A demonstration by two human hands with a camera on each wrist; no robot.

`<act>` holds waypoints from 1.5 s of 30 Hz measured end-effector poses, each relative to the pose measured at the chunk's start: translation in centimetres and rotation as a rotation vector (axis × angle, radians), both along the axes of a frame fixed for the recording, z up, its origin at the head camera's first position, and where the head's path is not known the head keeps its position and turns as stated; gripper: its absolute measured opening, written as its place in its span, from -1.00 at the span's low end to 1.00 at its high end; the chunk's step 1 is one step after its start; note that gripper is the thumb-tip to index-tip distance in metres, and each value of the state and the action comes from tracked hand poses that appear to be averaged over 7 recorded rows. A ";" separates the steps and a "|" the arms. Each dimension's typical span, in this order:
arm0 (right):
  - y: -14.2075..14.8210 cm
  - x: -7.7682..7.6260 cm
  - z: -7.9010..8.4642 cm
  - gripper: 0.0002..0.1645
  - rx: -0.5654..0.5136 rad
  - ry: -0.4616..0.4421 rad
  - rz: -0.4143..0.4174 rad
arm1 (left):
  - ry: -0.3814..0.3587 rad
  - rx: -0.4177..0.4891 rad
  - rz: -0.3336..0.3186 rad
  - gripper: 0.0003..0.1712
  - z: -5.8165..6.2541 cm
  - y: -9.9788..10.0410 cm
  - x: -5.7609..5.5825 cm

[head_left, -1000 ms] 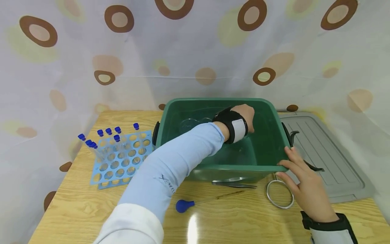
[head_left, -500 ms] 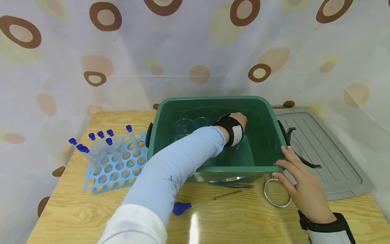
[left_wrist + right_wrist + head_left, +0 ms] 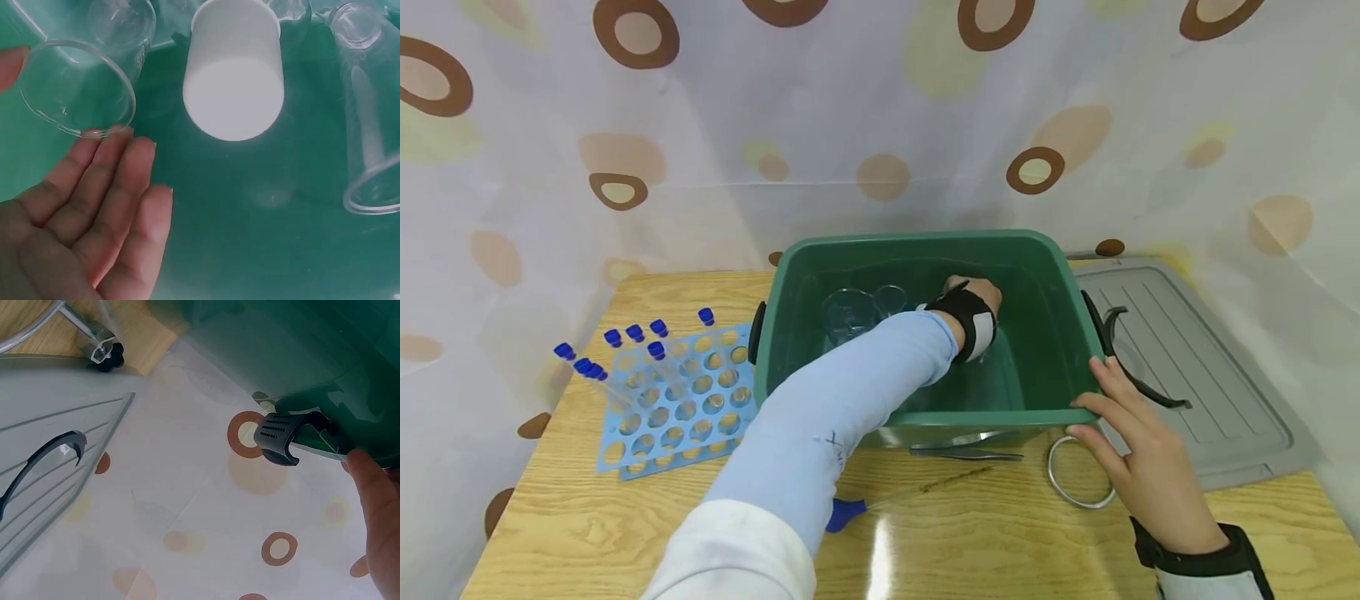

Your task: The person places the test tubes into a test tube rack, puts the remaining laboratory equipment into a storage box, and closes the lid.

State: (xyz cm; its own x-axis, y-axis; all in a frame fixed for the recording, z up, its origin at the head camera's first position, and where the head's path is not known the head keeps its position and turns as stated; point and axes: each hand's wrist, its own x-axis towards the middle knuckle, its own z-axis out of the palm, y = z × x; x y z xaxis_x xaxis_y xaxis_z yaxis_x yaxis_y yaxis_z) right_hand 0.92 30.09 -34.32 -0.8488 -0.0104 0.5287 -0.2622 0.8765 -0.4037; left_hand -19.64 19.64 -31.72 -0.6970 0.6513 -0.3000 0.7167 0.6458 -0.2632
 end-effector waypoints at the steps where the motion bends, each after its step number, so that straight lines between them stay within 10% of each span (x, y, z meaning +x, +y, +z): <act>1: -0.1 0.0 0.0 -0.58 -0.001 0.002 0.002 | 0.017 -0.013 0.001 -0.67 -0.1 0.0 0.1; 29: -1.1 0.9 0.3 -0.37 -0.007 0.030 0.010 | 0.056 -0.133 -0.010 -0.75 -1.1 -0.4 0.4; 41: -0.8 -0.4 -0.1 -0.39 -0.005 0.018 0.068 | 0.037 -0.058 0.047 -0.72 -1.5 -1.4 -0.3; 45: -0.5 -0.9 -0.2 -0.51 -0.018 -0.008 0.086 | -0.080 0.128 0.070 -0.77 -0.2 -2.0 -1.0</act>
